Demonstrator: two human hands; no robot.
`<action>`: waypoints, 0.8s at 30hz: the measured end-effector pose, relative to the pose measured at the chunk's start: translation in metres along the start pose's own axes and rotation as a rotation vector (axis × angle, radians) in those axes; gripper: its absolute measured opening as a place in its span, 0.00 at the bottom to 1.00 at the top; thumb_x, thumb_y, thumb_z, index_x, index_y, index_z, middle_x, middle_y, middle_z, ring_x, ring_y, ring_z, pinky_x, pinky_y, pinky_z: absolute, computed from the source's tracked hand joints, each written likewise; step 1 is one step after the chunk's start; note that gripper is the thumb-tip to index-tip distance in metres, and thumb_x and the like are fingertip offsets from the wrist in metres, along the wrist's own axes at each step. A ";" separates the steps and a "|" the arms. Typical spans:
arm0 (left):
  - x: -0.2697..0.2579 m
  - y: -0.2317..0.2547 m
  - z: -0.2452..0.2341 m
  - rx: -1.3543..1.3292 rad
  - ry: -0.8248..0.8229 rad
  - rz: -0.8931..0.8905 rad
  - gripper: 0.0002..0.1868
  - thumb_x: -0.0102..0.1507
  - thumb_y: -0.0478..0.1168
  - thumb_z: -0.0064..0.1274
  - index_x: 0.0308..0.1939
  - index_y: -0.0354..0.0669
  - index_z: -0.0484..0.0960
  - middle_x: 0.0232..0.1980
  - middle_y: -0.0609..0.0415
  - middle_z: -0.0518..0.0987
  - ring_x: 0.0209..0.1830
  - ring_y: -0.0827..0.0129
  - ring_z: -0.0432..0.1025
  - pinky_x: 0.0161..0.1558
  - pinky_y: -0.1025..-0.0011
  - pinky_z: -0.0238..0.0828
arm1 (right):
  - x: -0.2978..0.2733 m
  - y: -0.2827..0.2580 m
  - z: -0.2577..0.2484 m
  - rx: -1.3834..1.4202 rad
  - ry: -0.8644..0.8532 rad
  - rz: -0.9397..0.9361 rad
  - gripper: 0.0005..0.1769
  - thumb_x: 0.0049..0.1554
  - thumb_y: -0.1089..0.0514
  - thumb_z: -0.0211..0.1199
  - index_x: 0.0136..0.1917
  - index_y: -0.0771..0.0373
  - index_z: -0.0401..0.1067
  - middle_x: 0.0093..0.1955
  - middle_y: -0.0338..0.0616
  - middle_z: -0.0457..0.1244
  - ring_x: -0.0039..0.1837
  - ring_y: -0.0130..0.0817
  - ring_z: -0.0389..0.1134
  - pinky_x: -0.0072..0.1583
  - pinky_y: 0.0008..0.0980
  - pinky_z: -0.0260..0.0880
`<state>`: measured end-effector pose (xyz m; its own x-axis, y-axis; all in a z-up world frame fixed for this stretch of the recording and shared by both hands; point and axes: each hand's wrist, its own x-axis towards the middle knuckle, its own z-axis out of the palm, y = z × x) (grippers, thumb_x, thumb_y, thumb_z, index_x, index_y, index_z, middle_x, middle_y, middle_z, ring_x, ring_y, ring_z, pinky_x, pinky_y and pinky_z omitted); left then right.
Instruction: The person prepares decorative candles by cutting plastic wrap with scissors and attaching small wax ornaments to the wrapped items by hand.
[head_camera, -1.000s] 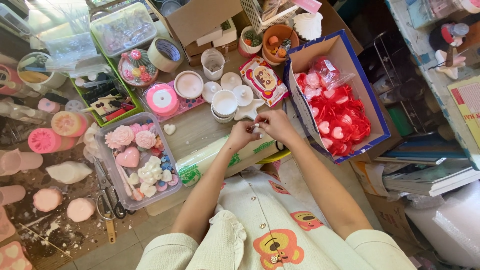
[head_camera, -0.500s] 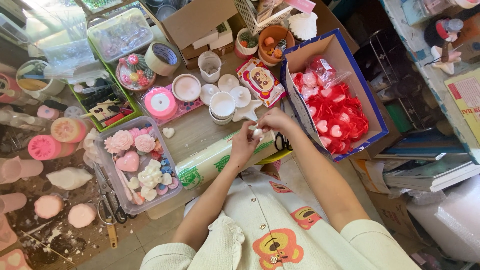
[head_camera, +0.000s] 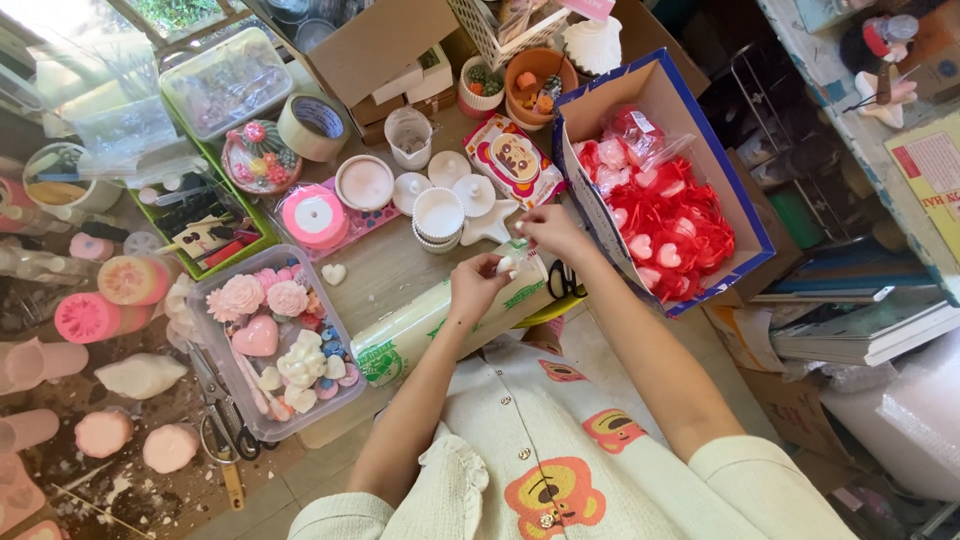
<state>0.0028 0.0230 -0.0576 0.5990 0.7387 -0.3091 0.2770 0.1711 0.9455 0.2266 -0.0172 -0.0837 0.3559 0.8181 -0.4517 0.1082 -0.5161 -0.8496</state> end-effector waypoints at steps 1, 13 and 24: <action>0.002 -0.002 -0.002 0.001 -0.002 -0.001 0.14 0.55 0.34 0.67 0.45 0.36 0.87 0.37 0.53 0.87 0.35 0.76 0.78 0.41 0.75 0.76 | -0.025 -0.018 -0.002 0.001 0.001 0.001 0.11 0.56 0.58 0.66 0.47 0.68 0.78 0.38 0.41 0.70 0.36 0.26 0.68 0.40 0.28 0.71; 0.033 -0.018 -0.007 -0.116 -0.242 -0.096 0.13 0.58 0.35 0.61 0.42 0.28 0.84 0.36 0.50 0.85 0.33 0.72 0.77 0.38 0.72 0.74 | -0.102 0.107 0.022 -0.732 0.568 -0.080 0.29 0.43 0.61 0.69 0.57 0.74 0.70 0.47 0.69 0.66 0.47 0.65 0.70 0.46 0.52 0.72; 0.057 -0.026 -0.013 0.305 -0.359 0.258 0.15 0.58 0.35 0.61 0.48 0.33 0.81 0.49 0.44 0.81 0.47 0.57 0.77 0.52 0.65 0.73 | -0.233 0.105 -0.020 -0.440 0.383 0.093 0.23 0.50 0.47 0.67 0.54 0.63 0.74 0.41 0.45 0.68 0.44 0.38 0.70 0.46 0.36 0.70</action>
<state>0.0202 0.0687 -0.0981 0.8808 0.4533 -0.1366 0.2606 -0.2234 0.9392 0.1740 -0.2672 -0.0622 0.6829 0.6572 -0.3189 0.4068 -0.7048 -0.5812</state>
